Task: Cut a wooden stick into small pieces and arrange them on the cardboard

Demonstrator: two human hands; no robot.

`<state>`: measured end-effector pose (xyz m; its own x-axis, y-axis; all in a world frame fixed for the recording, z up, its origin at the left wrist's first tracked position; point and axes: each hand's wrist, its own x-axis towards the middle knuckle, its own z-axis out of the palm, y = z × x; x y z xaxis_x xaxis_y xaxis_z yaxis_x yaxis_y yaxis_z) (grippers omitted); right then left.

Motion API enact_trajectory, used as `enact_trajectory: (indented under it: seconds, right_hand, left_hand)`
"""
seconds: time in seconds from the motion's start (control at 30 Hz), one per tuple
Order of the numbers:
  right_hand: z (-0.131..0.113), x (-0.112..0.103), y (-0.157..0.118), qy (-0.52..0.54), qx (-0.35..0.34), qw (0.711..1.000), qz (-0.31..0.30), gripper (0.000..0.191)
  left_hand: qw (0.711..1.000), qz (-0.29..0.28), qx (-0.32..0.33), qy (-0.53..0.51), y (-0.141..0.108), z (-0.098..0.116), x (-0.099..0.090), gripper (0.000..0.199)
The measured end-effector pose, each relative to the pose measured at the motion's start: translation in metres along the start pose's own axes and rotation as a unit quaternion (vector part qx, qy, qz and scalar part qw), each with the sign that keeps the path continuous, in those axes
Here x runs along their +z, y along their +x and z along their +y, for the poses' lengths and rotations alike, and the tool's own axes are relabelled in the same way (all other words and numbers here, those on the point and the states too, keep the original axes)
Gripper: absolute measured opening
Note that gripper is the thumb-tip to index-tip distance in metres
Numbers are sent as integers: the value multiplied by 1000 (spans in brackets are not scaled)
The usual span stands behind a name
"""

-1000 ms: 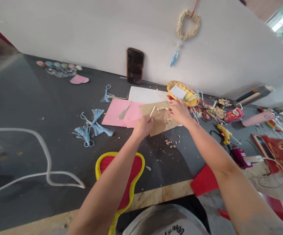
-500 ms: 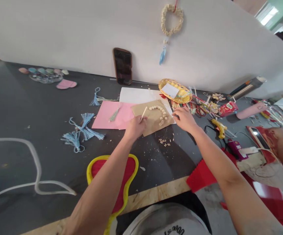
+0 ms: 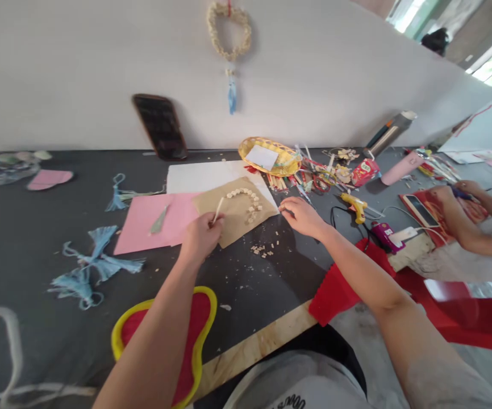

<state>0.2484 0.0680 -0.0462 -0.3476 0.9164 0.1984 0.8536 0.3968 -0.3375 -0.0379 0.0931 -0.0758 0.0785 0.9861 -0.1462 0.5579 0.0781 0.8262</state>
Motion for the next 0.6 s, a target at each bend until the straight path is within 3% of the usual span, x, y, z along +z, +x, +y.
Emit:
enact_trajectory:
  seconds: [0.23,0.37,0.5,0.6]
  right_hand:
    - [15,-9,-43,29,27,999,-6,20]
    - [19,-23,-58,55,44,997,29,23]
    - [26,-33,-60,74,55,994,58,21]
    - [39,-32,-47,89,91,991,51,24]
  left_hand:
    - [998,17,-2,55,0,4,-1,40]
    - [993,27,17,111,0,3,0,41]
    - [987,32,29,152,-1,5,1,42]
    - [985,34,30,165,-2,8,1,43]
